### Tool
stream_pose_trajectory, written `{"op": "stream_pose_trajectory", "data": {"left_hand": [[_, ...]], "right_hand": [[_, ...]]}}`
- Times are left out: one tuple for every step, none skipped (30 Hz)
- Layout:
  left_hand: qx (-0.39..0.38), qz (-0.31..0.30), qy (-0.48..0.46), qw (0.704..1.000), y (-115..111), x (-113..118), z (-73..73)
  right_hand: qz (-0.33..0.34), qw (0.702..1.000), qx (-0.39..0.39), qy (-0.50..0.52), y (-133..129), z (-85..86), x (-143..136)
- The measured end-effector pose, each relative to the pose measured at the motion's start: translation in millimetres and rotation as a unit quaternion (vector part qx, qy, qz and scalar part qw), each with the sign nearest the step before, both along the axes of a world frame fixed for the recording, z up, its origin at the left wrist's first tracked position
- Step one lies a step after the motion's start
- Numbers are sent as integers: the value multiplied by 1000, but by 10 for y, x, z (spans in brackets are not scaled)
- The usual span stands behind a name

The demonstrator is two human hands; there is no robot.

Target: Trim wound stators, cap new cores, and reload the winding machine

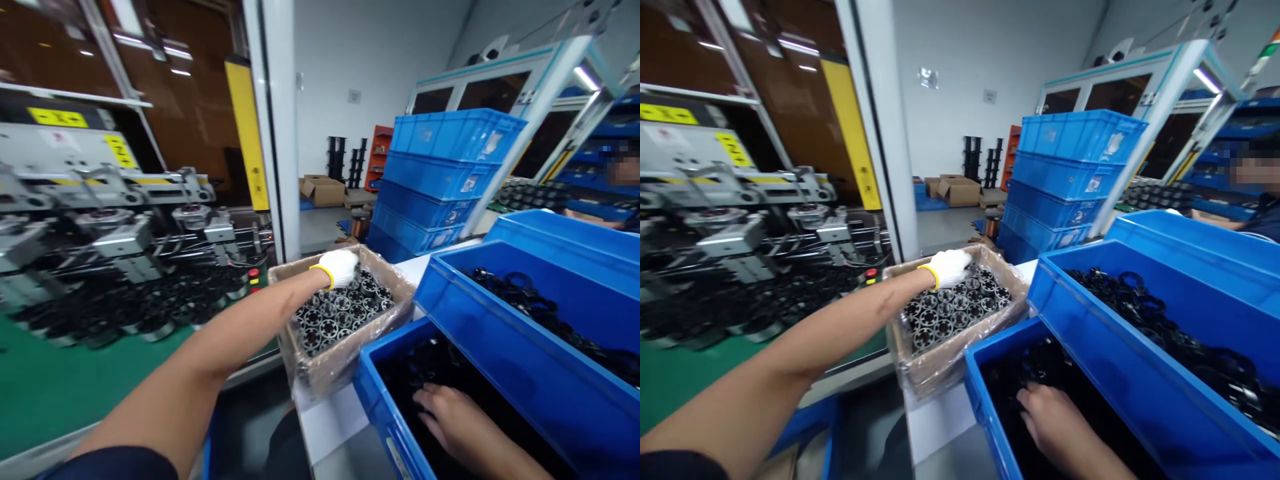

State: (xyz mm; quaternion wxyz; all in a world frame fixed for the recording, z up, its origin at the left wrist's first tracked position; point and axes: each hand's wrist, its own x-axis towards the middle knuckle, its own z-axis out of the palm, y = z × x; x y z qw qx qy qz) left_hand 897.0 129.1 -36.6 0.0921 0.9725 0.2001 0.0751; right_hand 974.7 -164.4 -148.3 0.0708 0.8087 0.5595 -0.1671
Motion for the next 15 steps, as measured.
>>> {"op": "stream_pose_trajectory", "data": {"left_hand": [[-7, 0, -16, 1000, -77, -209, 63], [-15, 0, -36, 999, -172, -450, 96], [-29, 3, -64, 998, -285, -719, 93], [-51, 10, -101, 994, -413, -1005, 53], [-78, 16, -143, 987, -554, -1300, -25], [-128, 24, -213, 968, -701, -1590, -133], [-171, 30, -275, 945, -847, -1865, -262], [-204, 23, -315, 927, -983, -2116, -400], [-224, 23, -346, 911, -1101, -2337, -534], [-238, 27, -364, 900, -1197, -2525, -653], [-253, 37, -372, 892, -1268, -2678, -749], [-276, 57, -374, 884, -1312, -2798, -819], [-313, 79, -369, 872, -1334, -2886, -865], [-362, 99, -363, 853, -1340, -2942, -891], [-421, 109, -359, 826, -1338, -2970, -904]], "right_hand": [[8, 1000, 20, -5, -11, -30, 23], [19, 999, 43, -9, -21, -63, 44], [31, 997, 65, -13, -33, -100, 66], [43, 995, 86, -16, -45, -141, 88], [55, 993, 104, -21, -58, -184, 115], [64, 990, 123, -30, -72, -228, 148], [68, 987, 141, -48, -86, -269, 188], [71, 981, 163, -74, -97, -299, 234], [76, 973, 189, -106, -102, -313, 281], [86, 961, 220, -142, -97, -302, 324], [99, 944, 258, -178, -80, -262, 352], [118, 923, 300, -211, -48, -188, 354], [138, 898, 343, -239, 0, -84, 321], [157, 870, 388, -260, 61, 47, 245], [173, 843, 432, -269, 131, 196, 121]]}}
